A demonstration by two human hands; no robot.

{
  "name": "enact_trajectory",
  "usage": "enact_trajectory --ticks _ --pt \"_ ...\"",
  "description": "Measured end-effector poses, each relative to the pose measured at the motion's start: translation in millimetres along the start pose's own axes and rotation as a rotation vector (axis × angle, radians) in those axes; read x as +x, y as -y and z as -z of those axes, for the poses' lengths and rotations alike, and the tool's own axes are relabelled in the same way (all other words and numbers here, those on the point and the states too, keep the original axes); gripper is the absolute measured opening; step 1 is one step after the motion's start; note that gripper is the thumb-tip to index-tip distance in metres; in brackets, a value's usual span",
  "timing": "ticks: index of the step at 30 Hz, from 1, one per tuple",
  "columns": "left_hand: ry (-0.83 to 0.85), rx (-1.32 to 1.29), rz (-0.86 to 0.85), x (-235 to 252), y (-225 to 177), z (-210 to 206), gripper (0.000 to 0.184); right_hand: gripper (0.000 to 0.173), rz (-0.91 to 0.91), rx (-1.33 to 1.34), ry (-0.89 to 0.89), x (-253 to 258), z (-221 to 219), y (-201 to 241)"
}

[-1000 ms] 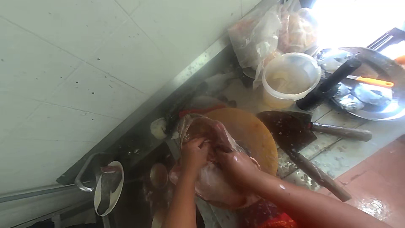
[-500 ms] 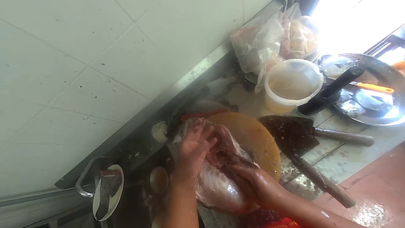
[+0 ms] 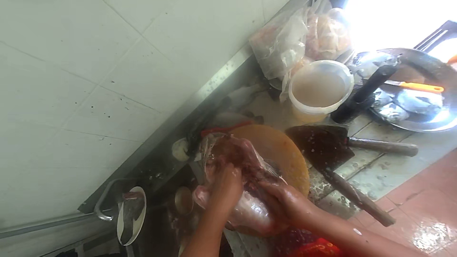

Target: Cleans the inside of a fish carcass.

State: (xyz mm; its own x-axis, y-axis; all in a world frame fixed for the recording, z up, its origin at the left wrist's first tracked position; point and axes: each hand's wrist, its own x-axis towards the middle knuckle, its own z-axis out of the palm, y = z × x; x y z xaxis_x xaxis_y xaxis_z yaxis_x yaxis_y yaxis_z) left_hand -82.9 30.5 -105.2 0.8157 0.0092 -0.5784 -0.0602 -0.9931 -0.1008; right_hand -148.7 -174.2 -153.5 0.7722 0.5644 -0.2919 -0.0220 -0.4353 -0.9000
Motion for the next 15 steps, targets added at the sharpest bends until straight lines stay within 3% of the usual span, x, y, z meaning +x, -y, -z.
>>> enact_trajectory --ticks 2,7,15 --pt "0.045 -0.109 -0.019 -4.5 6.0 3.9 0.026 0.044 -0.005 0.014 0.004 -2.0 2.1 -3.9" --pt "-0.154 -0.096 0.072 4.2 6.6 -6.7 0.041 0.045 -0.011 0.068 -0.001 -5.2 3.6 -11.5" --pt "-0.053 0.163 0.099 9.9 -29.2 8.0 0.015 0.044 -0.017 0.078 -0.018 -3.2 2.1 -16.6"
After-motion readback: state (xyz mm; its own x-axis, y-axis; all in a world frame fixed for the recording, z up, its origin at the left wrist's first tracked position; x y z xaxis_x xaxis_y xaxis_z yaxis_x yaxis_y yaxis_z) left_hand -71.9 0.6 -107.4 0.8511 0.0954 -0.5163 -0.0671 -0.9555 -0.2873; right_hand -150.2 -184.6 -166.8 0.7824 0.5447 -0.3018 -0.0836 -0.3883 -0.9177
